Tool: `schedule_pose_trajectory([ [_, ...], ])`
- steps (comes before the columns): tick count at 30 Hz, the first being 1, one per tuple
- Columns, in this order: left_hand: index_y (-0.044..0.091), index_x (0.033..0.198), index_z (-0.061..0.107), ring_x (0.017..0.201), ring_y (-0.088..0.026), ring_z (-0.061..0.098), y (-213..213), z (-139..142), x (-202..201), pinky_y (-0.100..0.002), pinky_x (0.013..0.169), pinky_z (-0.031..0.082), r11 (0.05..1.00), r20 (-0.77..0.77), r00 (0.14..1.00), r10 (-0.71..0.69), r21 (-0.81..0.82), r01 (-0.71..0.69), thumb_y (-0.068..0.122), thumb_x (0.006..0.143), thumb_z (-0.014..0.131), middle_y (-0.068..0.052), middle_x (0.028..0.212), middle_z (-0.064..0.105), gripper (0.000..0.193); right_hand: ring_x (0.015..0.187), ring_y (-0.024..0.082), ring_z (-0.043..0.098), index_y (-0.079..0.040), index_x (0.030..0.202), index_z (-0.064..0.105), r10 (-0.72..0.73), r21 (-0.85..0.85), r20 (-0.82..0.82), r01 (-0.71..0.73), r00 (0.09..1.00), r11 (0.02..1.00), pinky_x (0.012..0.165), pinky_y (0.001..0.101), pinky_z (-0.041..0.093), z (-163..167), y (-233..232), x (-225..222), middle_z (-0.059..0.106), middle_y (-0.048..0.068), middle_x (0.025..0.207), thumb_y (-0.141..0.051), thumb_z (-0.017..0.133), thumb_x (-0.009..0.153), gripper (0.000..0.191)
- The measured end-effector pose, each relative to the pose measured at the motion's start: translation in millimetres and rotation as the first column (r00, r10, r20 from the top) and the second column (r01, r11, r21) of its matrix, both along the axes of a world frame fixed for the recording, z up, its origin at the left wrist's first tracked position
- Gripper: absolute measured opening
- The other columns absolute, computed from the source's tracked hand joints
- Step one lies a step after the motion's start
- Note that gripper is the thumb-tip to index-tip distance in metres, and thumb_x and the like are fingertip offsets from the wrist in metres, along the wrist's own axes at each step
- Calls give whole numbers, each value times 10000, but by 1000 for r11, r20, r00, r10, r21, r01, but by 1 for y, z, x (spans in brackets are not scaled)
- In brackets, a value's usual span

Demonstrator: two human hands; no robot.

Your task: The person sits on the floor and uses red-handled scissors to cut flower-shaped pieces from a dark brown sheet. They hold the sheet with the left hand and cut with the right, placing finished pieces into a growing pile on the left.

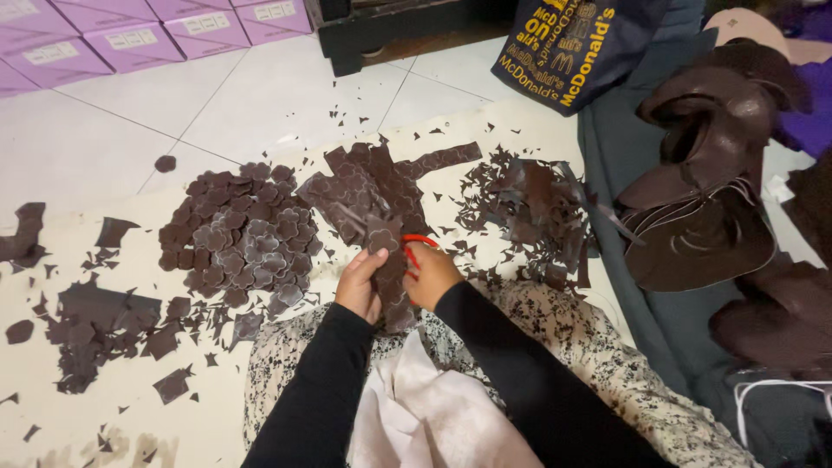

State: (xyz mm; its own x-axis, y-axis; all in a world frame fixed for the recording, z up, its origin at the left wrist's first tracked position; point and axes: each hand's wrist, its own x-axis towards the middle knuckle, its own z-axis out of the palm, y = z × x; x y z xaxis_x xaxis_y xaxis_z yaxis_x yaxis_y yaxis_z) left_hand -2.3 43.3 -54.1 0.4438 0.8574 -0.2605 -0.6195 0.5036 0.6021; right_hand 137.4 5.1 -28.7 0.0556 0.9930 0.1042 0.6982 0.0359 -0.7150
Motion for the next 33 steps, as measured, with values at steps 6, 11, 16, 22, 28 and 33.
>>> schedule_pose_trajectory([
  [6, -23, 1293, 575, 1080, -244, 703, 8, 34, -17, -410, 974, 558, 980, 71, 981, -179, 100, 172, 125, 966, 582, -173, 1194, 707, 359, 929, 154, 655, 3, 1355, 538, 29, 5, -642, -34, 767, 999, 841, 306, 553, -5, -7, 15, 673, 59, 1064, 51, 726, 857, 535],
  [11, -2, 1301, 592, 1090, -186, 714, 28, 64, -24, -377, 991, 559, 965, -107, 977, -187, 164, 203, 162, 944, 585, -110, 1222, 727, 393, 877, 126, 656, 5, 1364, 541, -113, -22, -688, 134, 717, 991, 782, 280, 571, 4, -4, 24, 658, 50, 1004, 32, 777, 858, 559],
  [16, -12, 1256, 679, 934, -185, 682, 27, 42, 10, -365, 882, 550, 918, -324, 928, -186, 279, 281, 140, 1027, 640, -127, 1118, 720, 277, 965, 234, 704, 14, 1305, 598, -89, 127, -242, 123, 966, 984, 839, 336, 560, 20, -12, 23, 746, 162, 1068, 2, 705, 842, 475],
  [22, -2, 1194, 679, 988, -181, 695, 14, 22, 13, -361, 893, 569, 985, -112, 989, -97, 130, 111, 115, 1022, 615, -99, 1137, 724, 217, 904, 184, 757, -35, 1296, 673, -145, -6, -269, 148, 952, 989, 819, 330, 587, 31, -23, 41, 769, 152, 1052, -113, 608, 1011, 302],
  [28, 7, 1223, 666, 1060, -180, 678, 15, 25, -3, -347, 955, 546, 998, -51, 999, 2, 68, 1, 105, 1015, 605, -86, 1175, 714, 237, 962, 224, 729, 43, 1261, 630, -59, 87, -769, 196, 636, 977, 890, 383, 629, 15, -11, 94, 727, 175, 1092, -99, 626, 1015, 284],
  [33, 3, 1200, 665, 1048, -191, 690, 10, 33, -4, -359, 952, 559, 998, 0, 999, -37, 59, 37, 121, 1010, 604, -92, 1155, 716, 233, 984, 250, 737, 69, 1298, 607, -245, -208, -968, -360, -60, 909, 873, 391, 611, -2, -3, 88, 719, 180, 1103, -152, 592, 1008, 365],
])
